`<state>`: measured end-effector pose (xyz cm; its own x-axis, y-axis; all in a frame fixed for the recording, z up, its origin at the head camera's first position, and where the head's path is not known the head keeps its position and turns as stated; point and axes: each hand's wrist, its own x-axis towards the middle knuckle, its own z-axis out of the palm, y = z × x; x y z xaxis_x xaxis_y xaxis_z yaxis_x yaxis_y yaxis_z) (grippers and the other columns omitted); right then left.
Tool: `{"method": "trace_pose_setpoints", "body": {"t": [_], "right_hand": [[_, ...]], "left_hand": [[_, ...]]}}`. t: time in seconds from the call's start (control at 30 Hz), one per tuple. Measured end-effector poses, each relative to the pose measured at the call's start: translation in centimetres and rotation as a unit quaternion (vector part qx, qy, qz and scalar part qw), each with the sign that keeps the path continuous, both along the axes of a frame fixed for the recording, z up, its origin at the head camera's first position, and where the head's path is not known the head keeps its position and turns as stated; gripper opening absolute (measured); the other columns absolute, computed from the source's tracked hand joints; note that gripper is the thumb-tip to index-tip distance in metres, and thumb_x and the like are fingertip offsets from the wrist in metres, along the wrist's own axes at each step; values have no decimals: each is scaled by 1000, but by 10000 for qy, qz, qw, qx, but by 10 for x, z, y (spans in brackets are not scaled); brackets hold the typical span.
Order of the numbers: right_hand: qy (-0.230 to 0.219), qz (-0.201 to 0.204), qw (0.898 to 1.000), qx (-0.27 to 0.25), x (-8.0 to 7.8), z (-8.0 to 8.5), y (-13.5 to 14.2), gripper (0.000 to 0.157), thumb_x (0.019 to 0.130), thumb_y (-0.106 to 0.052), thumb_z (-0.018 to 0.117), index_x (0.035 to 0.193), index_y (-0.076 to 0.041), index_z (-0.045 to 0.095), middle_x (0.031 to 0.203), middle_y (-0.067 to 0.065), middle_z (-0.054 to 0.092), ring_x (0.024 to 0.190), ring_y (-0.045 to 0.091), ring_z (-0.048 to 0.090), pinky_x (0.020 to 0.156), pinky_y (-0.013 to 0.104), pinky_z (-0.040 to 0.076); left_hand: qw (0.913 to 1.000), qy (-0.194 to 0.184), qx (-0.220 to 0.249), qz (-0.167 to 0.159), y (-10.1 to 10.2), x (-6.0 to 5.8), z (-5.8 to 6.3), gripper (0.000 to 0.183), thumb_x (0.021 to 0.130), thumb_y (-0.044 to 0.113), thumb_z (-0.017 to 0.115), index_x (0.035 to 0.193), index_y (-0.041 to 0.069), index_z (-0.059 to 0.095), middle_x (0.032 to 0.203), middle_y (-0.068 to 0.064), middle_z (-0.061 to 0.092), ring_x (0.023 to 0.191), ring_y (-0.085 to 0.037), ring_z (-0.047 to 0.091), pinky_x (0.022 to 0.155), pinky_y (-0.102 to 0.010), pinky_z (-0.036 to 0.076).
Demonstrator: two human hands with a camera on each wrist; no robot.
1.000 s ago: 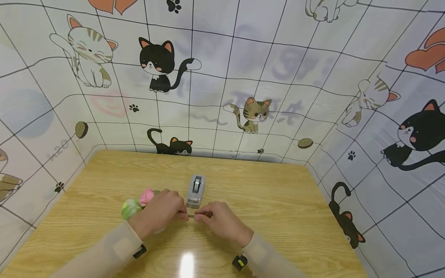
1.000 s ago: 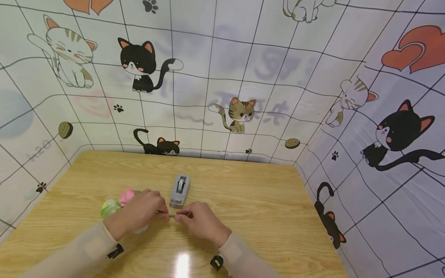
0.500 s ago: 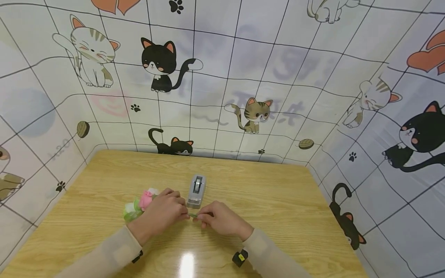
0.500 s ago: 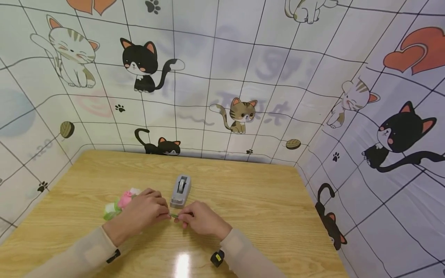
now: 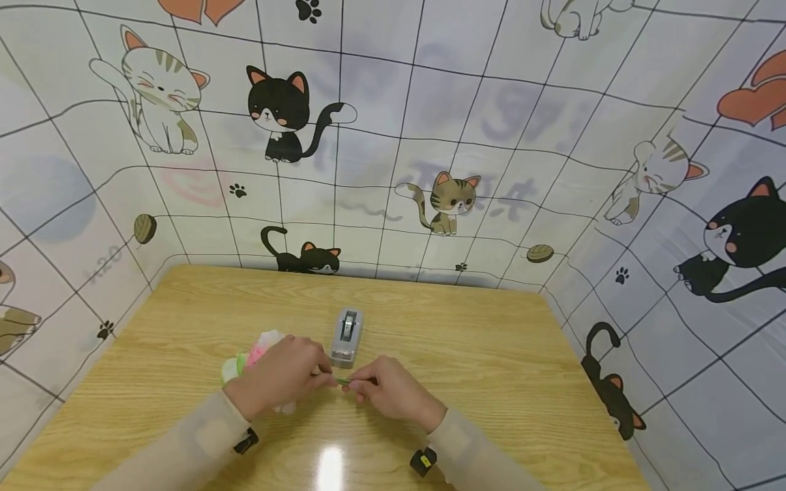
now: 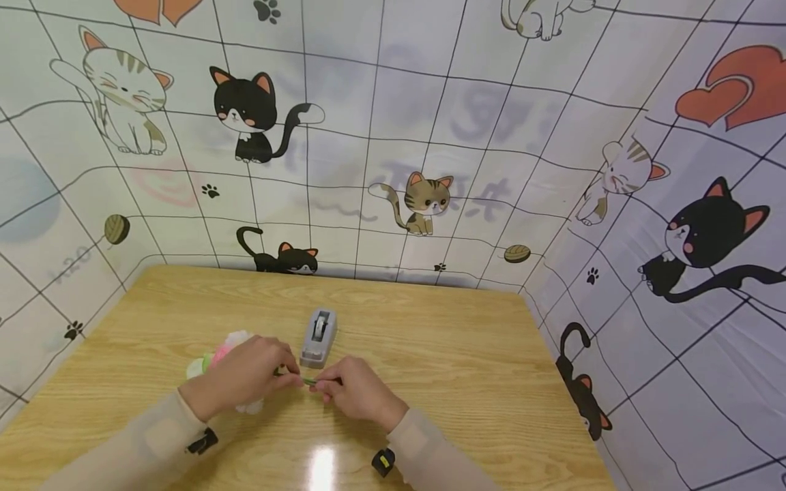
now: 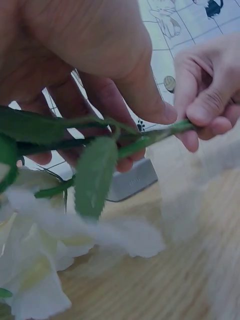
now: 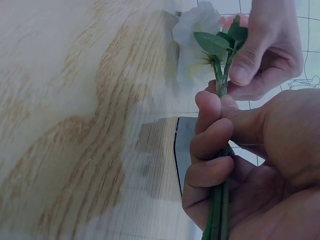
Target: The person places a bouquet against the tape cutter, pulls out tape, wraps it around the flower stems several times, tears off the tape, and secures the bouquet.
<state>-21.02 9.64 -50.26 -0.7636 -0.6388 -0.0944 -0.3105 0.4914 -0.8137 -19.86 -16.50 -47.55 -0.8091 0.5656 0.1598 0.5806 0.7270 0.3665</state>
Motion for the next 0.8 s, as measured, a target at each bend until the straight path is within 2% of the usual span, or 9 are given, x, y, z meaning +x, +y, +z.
{"method": "trace_pose_setpoints", "body": {"t": [0.1,0.2,0.33,0.43,0.53,0.63,0.8], "right_hand": [[54,-64,10000,5,1,1,0,23,117,-13,70,115,-2,90,83,16,81,56,1,35,53,17,30],[178,-96,9998,-1,2,2,-1,24,117,-14,71,107,-3,89,83,16,81,56,1,36,54,17,31],[388,-130,9991,-60,4,2,-3,25,116,-12,73,99,-1,88,84,17,80,60,-1,42,57,16,36],[455,-245,9986,-96,5,1,-6,20,114,-10,76,106,-1,91,89,17,84,63,-2,48,60,15,40],[512,-367,9980,-69,7,0,-7,16,112,-9,78,115,-2,92,99,15,88,66,-1,52,62,15,43],[600,-441,9972,-30,7,0,-8,15,110,-10,81,117,-4,92,107,13,90,70,-2,55,66,16,47],[777,-382,9962,42,5,0,-8,16,110,-13,83,120,-6,92,112,10,91,76,-4,63,71,17,56]], "left_hand": [[9996,-209,114,167,1,-2,6,19,104,34,91,92,19,91,84,12,81,66,2,50,59,-20,45],[9983,-493,127,275,2,-5,10,21,104,37,90,92,19,91,84,12,80,68,0,52,61,-21,47],[9928,-1166,249,109,2,-8,13,21,106,34,89,93,17,91,87,10,83,70,1,61,64,-23,55],[9891,-1442,304,-21,2,-10,13,19,106,30,88,94,16,91,88,8,85,72,2,65,68,-22,58],[9904,-1352,284,-41,1,-11,10,16,104,27,90,91,17,91,85,10,84,70,2,62,66,-22,57],[9940,-1069,246,-44,2,-11,8,15,101,26,92,88,19,91,82,12,82,70,2,58,66,-22,55],[9981,-561,213,-100,2,-11,4,16,98,27,95,84,22,90,79,15,82,68,5,54,66,-22,52]]}}
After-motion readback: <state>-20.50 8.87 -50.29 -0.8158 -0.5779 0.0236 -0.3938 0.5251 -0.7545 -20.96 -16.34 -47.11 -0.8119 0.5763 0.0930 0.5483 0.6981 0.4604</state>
